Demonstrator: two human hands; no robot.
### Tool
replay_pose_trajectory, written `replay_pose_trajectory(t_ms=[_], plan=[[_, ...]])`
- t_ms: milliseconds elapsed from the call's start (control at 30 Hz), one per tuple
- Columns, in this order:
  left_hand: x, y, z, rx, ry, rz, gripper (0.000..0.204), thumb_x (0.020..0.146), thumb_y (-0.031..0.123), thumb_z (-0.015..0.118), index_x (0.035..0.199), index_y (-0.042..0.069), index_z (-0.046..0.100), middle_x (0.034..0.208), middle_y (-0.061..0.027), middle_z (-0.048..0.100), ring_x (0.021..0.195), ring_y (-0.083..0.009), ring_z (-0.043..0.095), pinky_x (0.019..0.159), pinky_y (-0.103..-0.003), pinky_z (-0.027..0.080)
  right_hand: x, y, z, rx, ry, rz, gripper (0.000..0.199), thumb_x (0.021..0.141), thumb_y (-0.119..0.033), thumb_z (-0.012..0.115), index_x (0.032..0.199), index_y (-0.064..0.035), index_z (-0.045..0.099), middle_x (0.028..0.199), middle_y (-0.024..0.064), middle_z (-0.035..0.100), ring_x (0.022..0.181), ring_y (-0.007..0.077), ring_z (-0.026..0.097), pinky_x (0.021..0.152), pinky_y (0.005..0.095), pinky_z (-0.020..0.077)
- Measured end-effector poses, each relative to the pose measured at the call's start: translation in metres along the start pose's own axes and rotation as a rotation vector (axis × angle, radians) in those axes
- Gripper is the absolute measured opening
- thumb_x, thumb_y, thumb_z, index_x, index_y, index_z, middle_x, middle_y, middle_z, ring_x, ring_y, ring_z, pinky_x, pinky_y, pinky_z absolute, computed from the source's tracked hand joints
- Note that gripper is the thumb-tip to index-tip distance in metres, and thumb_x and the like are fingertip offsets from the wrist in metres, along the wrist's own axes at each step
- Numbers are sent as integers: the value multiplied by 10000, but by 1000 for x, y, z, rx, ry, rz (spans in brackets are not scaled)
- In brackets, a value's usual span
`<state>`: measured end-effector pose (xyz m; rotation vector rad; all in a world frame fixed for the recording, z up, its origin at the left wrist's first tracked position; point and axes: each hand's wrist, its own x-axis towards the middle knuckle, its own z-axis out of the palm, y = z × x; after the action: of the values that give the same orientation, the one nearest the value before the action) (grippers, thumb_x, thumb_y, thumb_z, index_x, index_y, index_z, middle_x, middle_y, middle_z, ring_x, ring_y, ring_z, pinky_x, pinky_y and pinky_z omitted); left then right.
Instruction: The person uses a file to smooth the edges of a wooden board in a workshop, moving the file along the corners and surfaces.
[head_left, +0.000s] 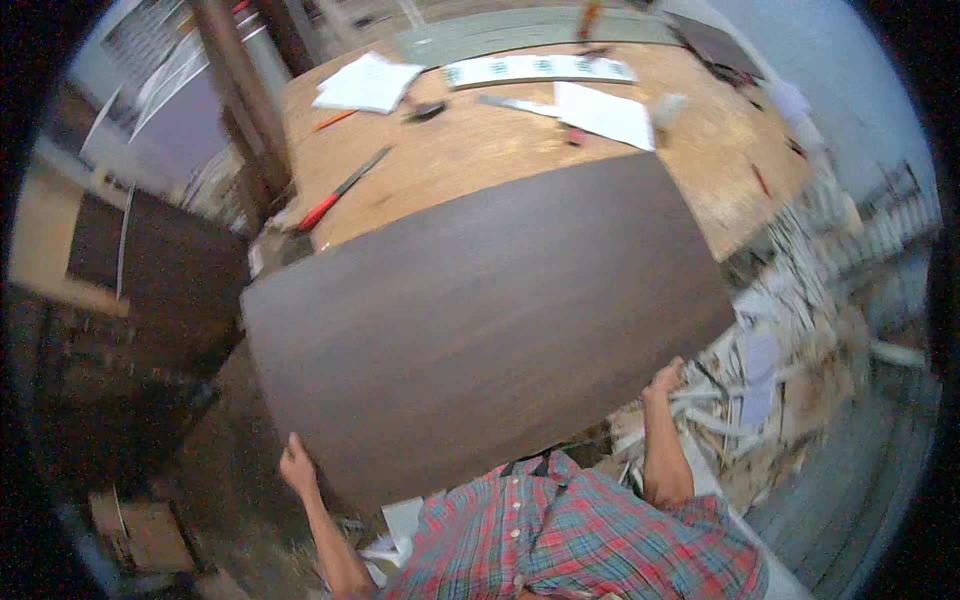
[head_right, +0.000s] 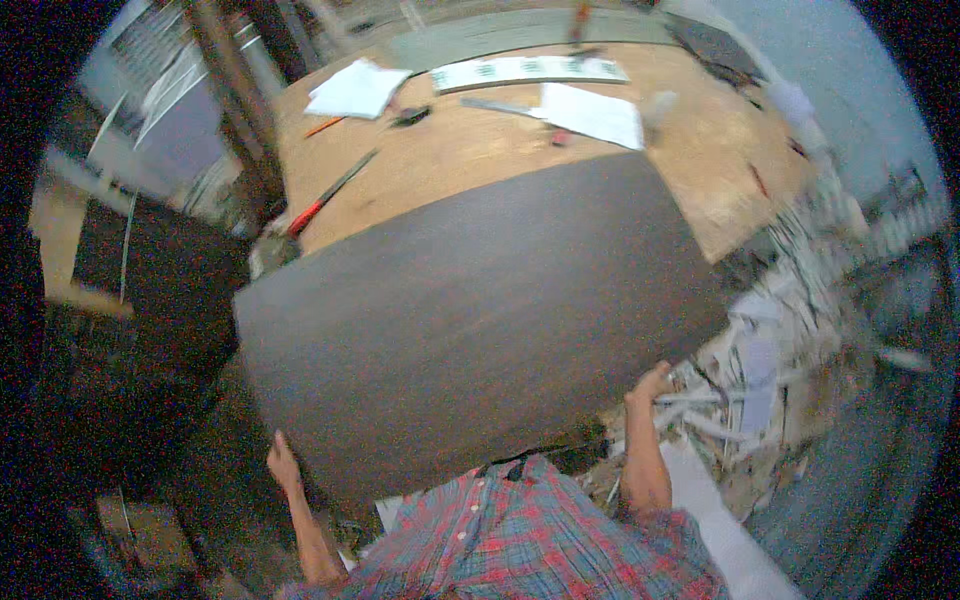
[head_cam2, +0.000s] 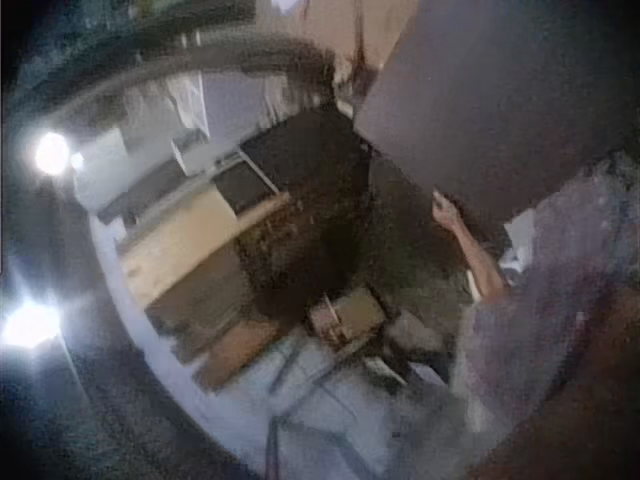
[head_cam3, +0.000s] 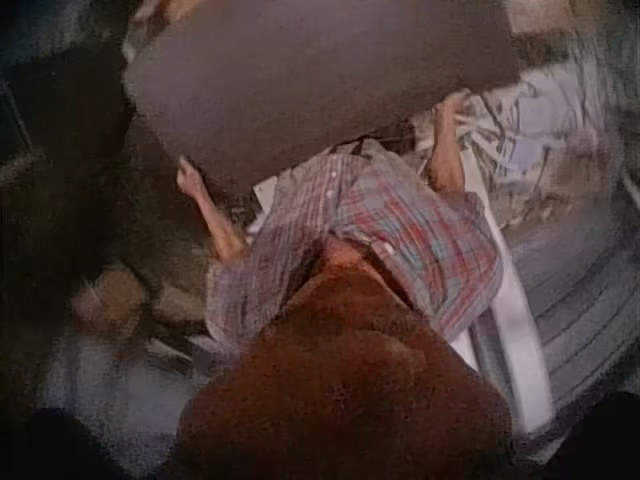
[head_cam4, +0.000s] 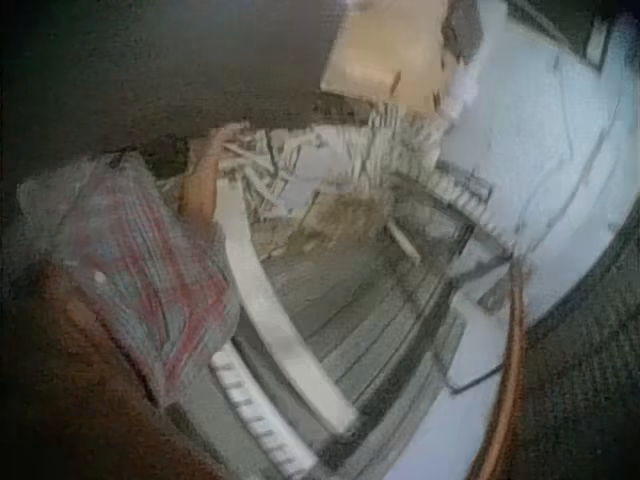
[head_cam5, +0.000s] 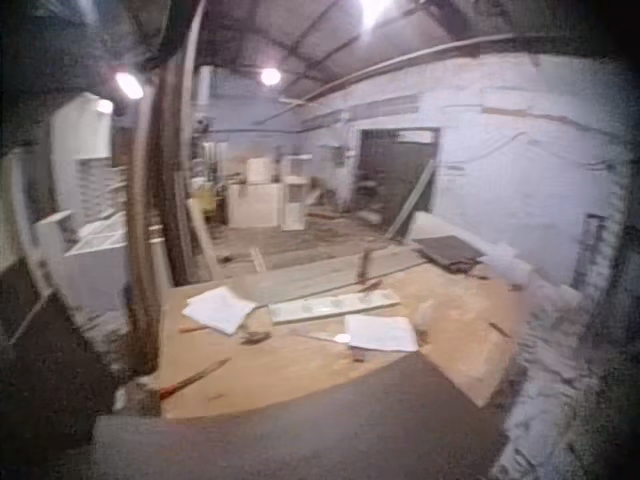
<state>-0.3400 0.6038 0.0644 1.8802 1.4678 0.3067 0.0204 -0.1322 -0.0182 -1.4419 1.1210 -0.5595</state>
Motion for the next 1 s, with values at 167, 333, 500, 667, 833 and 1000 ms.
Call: replay_pose_trajectory(t_ms=[167, 333, 500, 667, 833, 1000], plan=[[9, 27, 5, 75, 121, 16, 602, 951, 518, 634, 955, -80, 703, 906, -222, 733, 840, -373, 678, 803, -444, 503, -20, -22, 31, 57, -149, 323, 746, 993, -560, 523, 1365, 87, 505, 1413, 180, 560, 1173, 353, 595, 1016, 518, 493], [-8, 52, 20, 56, 80, -45, 564, 993, 479, 585, 888, -69, 668, 808, -205, 680, 767, -345, 631, 747, -442, 477, 12, -6, 39, 148, -363, 256, 914, 946, -675, 539, 1449, 84, 454, 1442, 178, 550, 1180, 366, 588, 1020, 483, 490], [17, 15, 58, -75, -100, -44, 544, 1027, 453, 551, 866, -62, 619, 751, -175, 622, 712, -271, 548, 723, -430, 457, 130, -31, 13, -650, -123, -82, 842, 918, -594, 648, 1413, 67, 487, 1393, 265, 565, 1217, 418, 589, 993, 522, 493], [24, 16, 18, -174, -202, 17, 520, 1045, 415, 541, 830, -58, 514, 720, -148, 522, 710, -209, 467, 715, -402, 434, -40, -54, 92, -764, -84, -890, 645, 965, -337, 668, 1438, 37, 439, 1325, 254, 570, 1133, 388, 611, 932, 474, 522], [72, 21, 46, -354, -279, 89, 460, 1057, 398, 525, 900, -32, 483, 766, -122, 485, 746, -199, 439, 718, -381, 426, -324, -89, 281, -502, -970, -1103, 489, 1034, -230, 583, 1459, -12, 482, 1227, 151, 605, 1074, 216, 606, 958, 342, 470], [88, 37, 44, -522, -417, 44, 440, 1063, 422, 512, 962, -5, 549, 791, -117, 514, 771, -227, 491, 730, -384, 436, -569, -68, 440, -502, -1267, -1333, 534, 991, -276, 625, 1434, -2, 508, 1114, 238, 678, 968, 293, 658, 899, 386, 508]])
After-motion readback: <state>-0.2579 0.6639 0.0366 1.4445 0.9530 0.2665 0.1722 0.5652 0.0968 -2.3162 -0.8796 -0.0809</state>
